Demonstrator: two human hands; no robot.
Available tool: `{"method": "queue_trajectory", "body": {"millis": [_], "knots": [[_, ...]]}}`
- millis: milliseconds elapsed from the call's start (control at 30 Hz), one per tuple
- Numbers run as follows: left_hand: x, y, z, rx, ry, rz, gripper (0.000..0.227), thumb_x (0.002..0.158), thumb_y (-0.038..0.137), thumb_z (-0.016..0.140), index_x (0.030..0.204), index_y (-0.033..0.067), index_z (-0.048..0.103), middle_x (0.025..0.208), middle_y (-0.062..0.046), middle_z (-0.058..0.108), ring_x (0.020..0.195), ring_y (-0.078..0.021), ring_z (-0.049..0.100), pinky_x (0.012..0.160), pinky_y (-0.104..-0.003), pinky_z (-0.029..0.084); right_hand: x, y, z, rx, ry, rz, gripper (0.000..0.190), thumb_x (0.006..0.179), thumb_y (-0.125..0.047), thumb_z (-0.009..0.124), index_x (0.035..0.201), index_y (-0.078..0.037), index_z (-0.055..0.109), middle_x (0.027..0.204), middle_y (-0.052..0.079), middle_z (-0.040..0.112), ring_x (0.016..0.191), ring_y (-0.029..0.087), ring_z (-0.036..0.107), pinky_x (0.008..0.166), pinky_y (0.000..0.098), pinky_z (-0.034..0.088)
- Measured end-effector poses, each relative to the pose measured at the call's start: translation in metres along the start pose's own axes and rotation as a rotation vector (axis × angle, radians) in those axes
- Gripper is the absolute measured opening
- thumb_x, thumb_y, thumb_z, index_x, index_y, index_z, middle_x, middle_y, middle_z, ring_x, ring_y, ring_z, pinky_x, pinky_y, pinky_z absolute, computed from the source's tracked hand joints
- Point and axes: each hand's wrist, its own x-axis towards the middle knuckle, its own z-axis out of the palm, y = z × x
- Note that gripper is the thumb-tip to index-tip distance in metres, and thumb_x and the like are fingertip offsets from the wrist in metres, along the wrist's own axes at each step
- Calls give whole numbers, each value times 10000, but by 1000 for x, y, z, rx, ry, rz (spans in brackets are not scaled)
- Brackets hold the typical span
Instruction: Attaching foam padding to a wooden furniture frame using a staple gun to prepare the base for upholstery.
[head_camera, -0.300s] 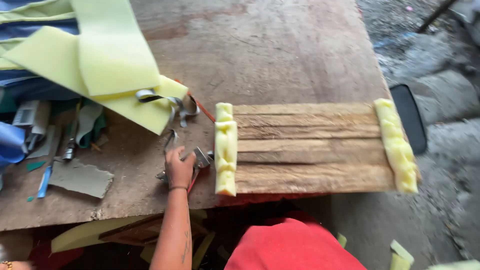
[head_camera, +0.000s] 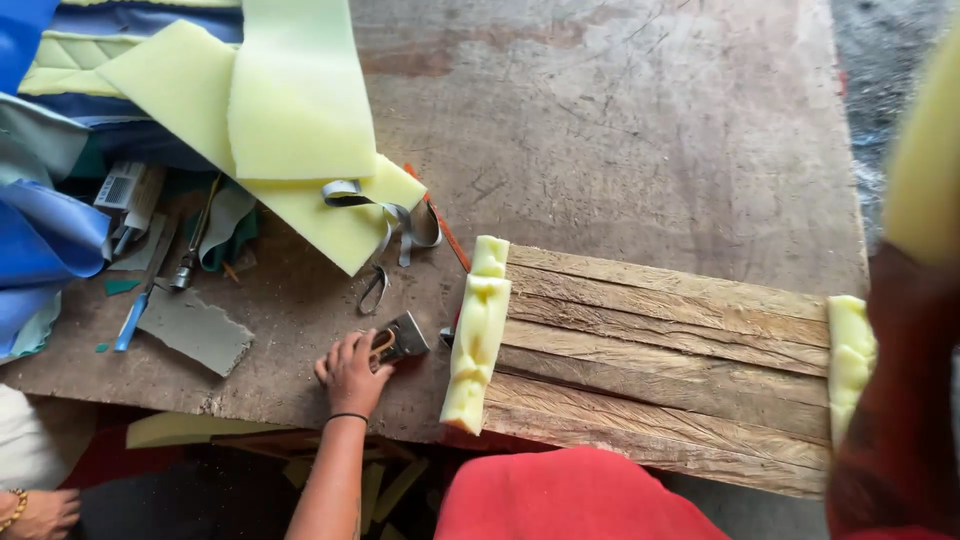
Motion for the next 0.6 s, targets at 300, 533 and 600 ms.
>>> {"method": "queue_trajectory", "body": {"millis": [300,533,600], "knots": [[61,-59,-5,-122,183,-302,629,674,424,903,1241,231,711,1467,-77,576,1400,-325,448,1045,-637,300,11,-231,205,239,-1035,142,805,838,-356,827,1548,-229,469,1343,239,459,1217,405,500,1096,498,410],[112,-16,-6,-673,396,-122,593,803,238,850,1298,-5,631,1307,-179,566,1180,-303,583,1045,-425,482,-120,-241,137,519,-1053,-40,602,892,-202,764,1460,-193,566,1302,116,636,1127,270,637,1017,425,523],[140,-16,-27,-1117,265,-598,969,851,506,732,1565,48,262,1579,-235,355,1465,-337,378,1175,-466,359,-170,-225,84,578,-876,96,365,919,-152,717,1283,-157,700,1194,42,746,1083,204,705,944,338,531]]}}
